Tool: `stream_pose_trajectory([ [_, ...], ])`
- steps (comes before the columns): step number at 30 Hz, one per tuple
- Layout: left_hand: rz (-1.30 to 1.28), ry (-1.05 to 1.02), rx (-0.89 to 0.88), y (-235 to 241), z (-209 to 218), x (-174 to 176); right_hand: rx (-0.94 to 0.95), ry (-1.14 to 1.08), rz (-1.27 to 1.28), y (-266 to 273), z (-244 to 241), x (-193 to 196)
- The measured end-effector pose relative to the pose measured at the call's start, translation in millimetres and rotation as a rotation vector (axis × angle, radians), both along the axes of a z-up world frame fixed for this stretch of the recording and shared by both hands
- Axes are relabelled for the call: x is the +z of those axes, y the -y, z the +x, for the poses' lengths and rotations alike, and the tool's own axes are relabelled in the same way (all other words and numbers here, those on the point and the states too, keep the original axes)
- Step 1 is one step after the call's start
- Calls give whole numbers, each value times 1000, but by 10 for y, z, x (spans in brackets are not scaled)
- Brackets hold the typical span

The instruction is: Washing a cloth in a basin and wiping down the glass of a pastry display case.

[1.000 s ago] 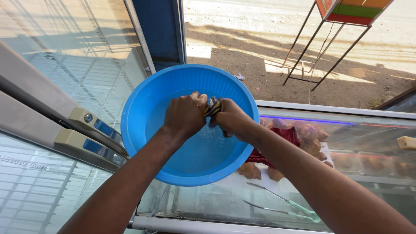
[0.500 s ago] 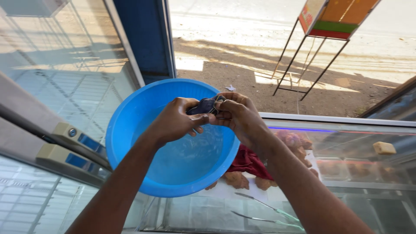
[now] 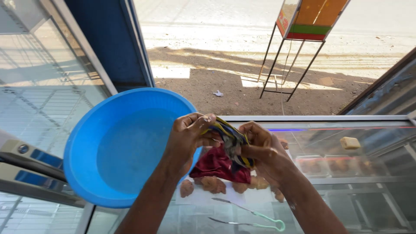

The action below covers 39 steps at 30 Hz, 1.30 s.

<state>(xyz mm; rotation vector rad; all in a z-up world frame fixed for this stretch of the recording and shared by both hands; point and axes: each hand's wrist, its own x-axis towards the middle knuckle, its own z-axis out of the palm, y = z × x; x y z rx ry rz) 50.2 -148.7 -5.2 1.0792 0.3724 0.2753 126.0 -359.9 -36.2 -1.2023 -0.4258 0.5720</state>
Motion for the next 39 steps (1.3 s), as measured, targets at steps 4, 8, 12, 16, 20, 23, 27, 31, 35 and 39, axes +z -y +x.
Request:
stream_pose_trajectory([
  [4,-29,37,-20,632,126,-58,-36,90,-21,736,149,14],
  [8,141,8,-85,1276,330,-190,-58,55,-52,1728,419,-8],
  [12,691,-13,-91,1996,606,-281,-239,81,-8,2562,602,-129],
  [16,891,2,-92,2540,877,-265,-345,128,64,3177,567,-299],
  [20,705,101,-59,3037,986,-111,-373,54,-263,3490,411,-254],
  [23,570,238,-105,3306,1064,-64,-319,20,-447,3548,330,-66],
  [27,688,99,-177,3487,1118,137,-402,204,-412,3824,434,-137],
  [31,849,-55,-278,3471,1197,178,-612,242,-332,4142,680,-224],
  [35,240,-97,-656,3471,1163,84,-780,230,-182,4182,814,-58],
  [39,-213,-129,-659,3567,1320,-312,-1005,547,-823,4288,941,-50],
])
